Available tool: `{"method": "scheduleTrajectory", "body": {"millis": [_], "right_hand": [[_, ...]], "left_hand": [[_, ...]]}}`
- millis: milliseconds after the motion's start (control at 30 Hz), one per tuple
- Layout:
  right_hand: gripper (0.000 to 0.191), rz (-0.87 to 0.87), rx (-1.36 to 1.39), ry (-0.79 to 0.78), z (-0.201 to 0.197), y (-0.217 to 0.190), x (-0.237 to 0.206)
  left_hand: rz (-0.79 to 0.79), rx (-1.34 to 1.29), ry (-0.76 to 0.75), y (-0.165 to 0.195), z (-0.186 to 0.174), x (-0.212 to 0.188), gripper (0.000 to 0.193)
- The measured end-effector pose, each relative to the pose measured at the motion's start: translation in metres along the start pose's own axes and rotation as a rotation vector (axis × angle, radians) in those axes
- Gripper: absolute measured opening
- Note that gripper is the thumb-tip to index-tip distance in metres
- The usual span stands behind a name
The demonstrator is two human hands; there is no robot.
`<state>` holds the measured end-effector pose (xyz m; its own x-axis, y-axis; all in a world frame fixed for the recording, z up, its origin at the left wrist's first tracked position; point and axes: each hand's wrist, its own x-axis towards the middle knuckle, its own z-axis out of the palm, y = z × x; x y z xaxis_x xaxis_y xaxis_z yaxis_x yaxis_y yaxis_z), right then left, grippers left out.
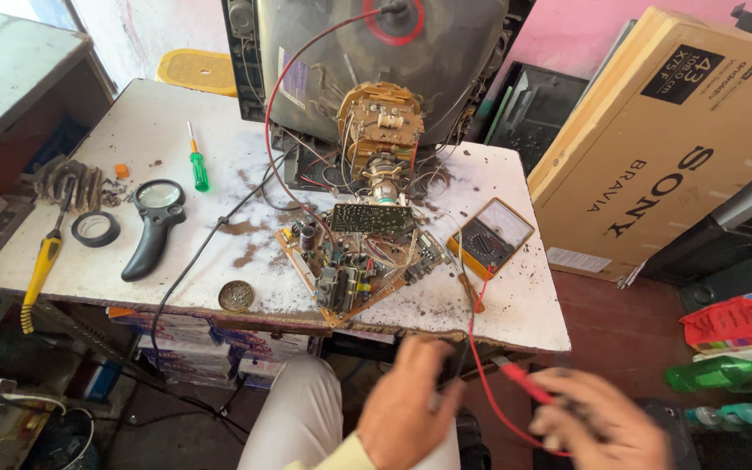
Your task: The person tests a circuit board using a multimeter, touching probes to various points on the board. They then flip the board over and use a soldering iron to touch several solder joints on the back side.
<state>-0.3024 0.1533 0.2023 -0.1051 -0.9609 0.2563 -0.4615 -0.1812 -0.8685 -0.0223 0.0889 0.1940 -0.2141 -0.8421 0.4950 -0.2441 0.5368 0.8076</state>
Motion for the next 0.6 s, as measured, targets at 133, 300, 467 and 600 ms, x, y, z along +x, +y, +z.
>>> {"method": "scheduleTrajectory", "body": {"millis": [133, 300, 467, 600], "right_hand": [[0.043, -0.305, -0.119, 0.201, -0.069, -0.016, 0.014], [0.048, -0.365, -0.368, 0.259, -0.101, -0.025, 0.043], [0.053, -0.252, -0.631, 0.210, -0.080, -0.011, 0.055], [0.058, -0.133, -0.790, 0.157, -0.085, 0.005, 0.073]], "left_hand": [[-0.077, 0.182, 0.274, -0.031, -0.035, 0.006, 0.034], [-0.153, 0.450, 0.454, -0.067, -0.070, 0.020, 0.045], [-0.214, 0.441, 0.367, -0.091, -0.078, 0.031, 0.062], [-0.225, 0.476, 0.339, -0.108, -0.067, 0.039, 0.076]]}}
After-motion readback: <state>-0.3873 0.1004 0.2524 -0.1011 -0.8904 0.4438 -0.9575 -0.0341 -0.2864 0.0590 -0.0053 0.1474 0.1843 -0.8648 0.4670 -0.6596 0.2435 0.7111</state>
